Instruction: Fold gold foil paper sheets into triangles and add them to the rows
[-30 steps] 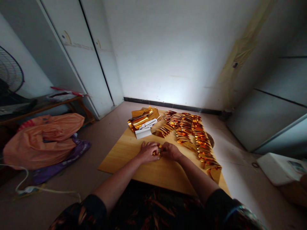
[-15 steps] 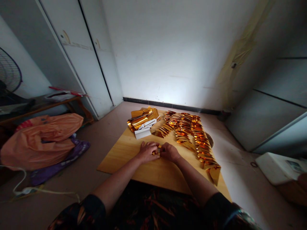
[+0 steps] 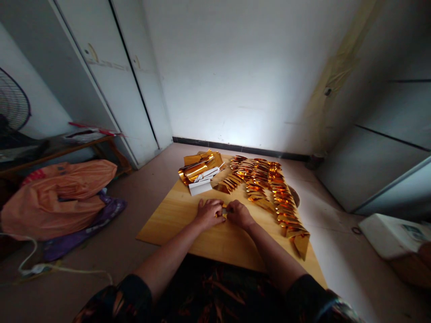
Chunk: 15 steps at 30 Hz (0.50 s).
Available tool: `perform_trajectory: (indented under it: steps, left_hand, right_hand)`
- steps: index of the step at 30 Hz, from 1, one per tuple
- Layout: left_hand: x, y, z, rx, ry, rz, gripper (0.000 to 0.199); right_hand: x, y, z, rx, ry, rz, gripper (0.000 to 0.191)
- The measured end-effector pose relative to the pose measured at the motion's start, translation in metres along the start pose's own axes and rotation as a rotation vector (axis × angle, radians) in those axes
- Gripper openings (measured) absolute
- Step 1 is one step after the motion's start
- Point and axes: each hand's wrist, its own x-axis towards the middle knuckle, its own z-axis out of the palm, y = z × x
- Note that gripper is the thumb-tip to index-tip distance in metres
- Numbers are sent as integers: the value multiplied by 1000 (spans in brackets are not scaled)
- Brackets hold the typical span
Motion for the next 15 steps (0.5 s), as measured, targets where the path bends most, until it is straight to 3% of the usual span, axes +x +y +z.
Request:
perform_trajectory:
  steps: [11, 15]
  left_hand:
    - [-2, 3, -1, 6, 28, 1, 19]
    - [-5, 6, 3, 35, 82, -14, 17]
  right_hand:
    - [5, 12, 8, 46, 189, 17, 20]
    - [-8, 12, 9, 154, 269, -95, 22]
